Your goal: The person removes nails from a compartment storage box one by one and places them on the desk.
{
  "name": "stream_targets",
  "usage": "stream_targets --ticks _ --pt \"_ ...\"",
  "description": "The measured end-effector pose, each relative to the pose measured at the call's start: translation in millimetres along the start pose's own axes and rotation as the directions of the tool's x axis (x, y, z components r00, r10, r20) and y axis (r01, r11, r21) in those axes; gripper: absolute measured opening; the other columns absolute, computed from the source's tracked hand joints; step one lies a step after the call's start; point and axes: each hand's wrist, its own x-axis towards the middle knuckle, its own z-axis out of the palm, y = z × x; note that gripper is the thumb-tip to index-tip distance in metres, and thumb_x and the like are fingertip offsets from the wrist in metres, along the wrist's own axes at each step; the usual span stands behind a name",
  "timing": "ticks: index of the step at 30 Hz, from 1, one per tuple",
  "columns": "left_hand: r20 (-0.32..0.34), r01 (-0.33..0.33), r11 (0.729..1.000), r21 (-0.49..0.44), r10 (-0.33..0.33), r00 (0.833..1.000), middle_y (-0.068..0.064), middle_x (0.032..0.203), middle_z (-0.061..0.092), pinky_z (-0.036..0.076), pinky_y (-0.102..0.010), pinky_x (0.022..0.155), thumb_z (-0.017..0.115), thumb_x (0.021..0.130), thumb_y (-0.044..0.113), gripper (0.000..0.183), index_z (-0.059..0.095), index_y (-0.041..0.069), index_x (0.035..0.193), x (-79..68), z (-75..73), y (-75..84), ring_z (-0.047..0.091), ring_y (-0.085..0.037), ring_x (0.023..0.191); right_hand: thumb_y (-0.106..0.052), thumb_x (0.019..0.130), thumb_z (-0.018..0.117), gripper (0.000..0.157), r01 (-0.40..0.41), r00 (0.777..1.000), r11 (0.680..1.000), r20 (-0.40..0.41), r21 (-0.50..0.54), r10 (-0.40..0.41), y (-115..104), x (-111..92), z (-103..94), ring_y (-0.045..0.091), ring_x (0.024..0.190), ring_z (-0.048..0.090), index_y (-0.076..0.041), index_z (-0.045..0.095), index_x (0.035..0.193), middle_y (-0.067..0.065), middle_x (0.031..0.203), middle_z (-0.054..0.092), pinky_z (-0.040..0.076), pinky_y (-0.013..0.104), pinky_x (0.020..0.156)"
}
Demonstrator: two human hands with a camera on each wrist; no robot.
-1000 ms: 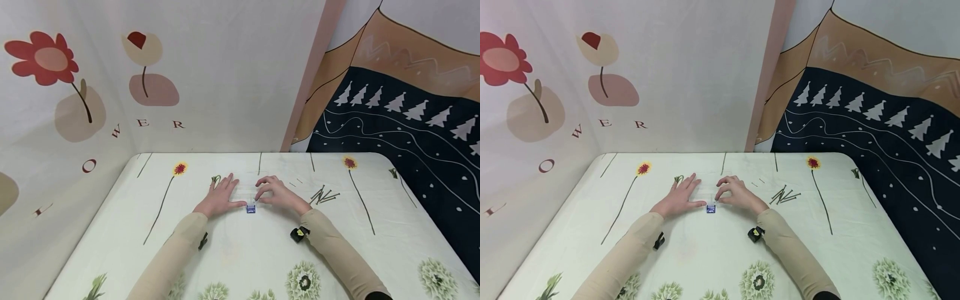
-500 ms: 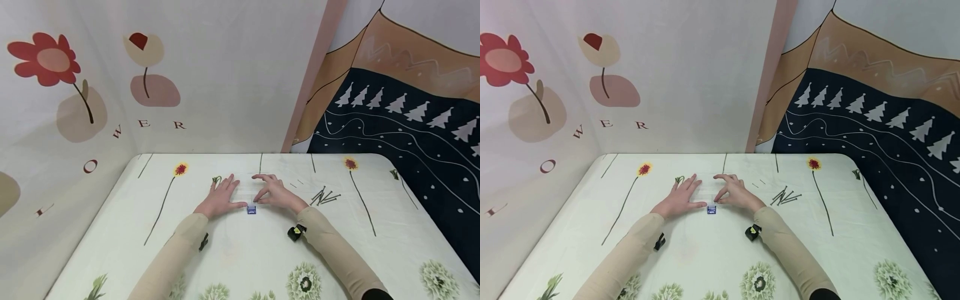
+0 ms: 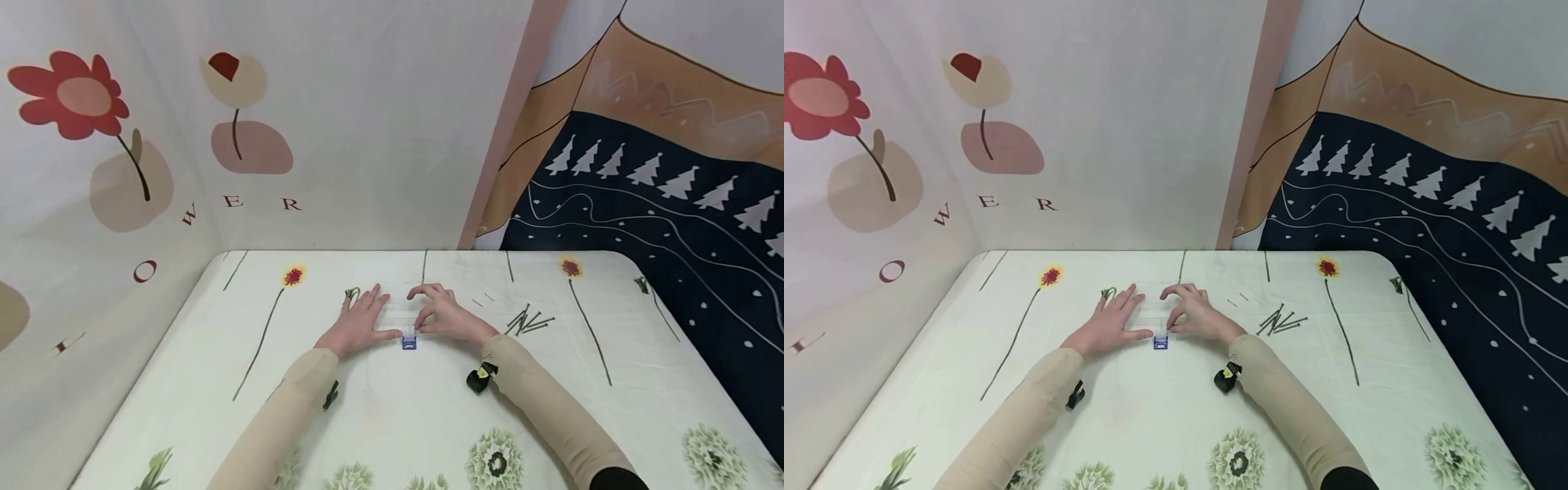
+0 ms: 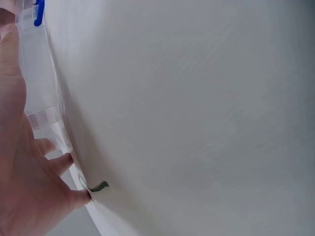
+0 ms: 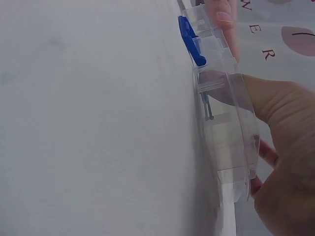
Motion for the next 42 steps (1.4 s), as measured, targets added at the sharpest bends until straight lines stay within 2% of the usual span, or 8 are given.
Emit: stream_targets --ticks 7,13,17,22,32,42 --pt "-0.005 -0.008 1.0 0.005 0.008 1.0 -0.012 0.161 0.007 0.005 -0.063 0.11 0.052 0.086 0.069 0.092 0.027 0.011 0.153 -1.2 -1.3 -0.8 0.013 -0.032 0.145 -0.012 0.078 0.081 0.011 0.052 0.998 0.999 0.023 -0.012 -0.052 3.0 1.4 1.3 0.029 0.126 0.034 -0.02 0.077 0.073 0.001 0.127 0.051 0.029 0.05 0.095" --pt "-0.002 -0.02 1.0 -0.001 0.02 1.0 -0.011 0.161 0.008 0.005 -0.063 0.11 0.053 0.086 0.068 0.091 0.028 0.011 0.153 -1.2 -0.4 -0.9 0.013 -0.034 0.145 -0.01 0.079 0.079 0.011 0.051 0.998 0.999 0.048 0.013 -0.052 3.5 0.0 -0.3 0.03 0.125 0.033 -0.02 0.077 0.075 0.001 0.124 0.051 0.026 0.053 0.101" --pt "0.007 -0.013 1.0 -0.001 0.013 1.0 -0.01 0.161 0.007 0.004 -0.063 0.111 0.052 0.085 0.07 0.093 0.028 0.012 0.153 -1.2 0.7 0.1 0.012 -0.033 0.145 -0.012 0.08 0.079 0.01 0.059 0.996 0.998 0.064 -0.015 -0.058 4.0 -1.0 -1.8 0.031 0.126 0.034 -0.021 0.077 0.076 0.002 0.128 0.05 0.027 0.054 0.101" --pt "-0.011 -0.023 1.0 0.008 0.023 1.0 -0.012 0.161 0.009 0.006 -0.064 0.11 0.053 0.085 0.07 0.093 0.03 0.01 0.152 -0.9 1.3 -1.2 0.015 -0.034 0.144 -0.017 0.081 0.08 0.006 0.068 0.995 0.995 0.074 -0.069 -0.063 4.6 -1.7 -4.4 0.033 0.129 0.034 -0.022 0.079 0.078 0.005 0.137 0.048 0.028 0.056 0.102" --pt "-0.015 -0.032 0.999 0.016 0.033 0.999 -0.013 0.161 0.008 0.007 -0.064 0.11 0.052 0.085 0.07 0.093 0.029 0.01 0.152 -0.6 1.2 -4.0 0.015 -0.035 0.144 -0.012 0.081 0.079 0.012 0.044 0.996 0.999 0.078 -0.003 -0.044 4.1 -2.2 -3.3 0.03 0.128 0.034 -0.021 0.075 0.074 0.003 0.132 0.049 0.029 0.054 0.099" --pt "-0.005 -0.025 0.999 0.02 0.025 1.0 -0.011 0.161 0.008 0.007 -0.063 0.11 0.052 0.086 0.07 0.092 0.03 0.011 0.152 -2.2 -2.1 -0.9 0.015 -0.034 0.144 -0.013 0.083 0.077 0.011 -0.011 0.992 0.998 0.124 0.06 0.003 3.5 -1.9 -6.6 0.029 0.128 0.033 -0.021 0.073 0.076 0.002 0.13 0.049 0.025 0.054 0.104"
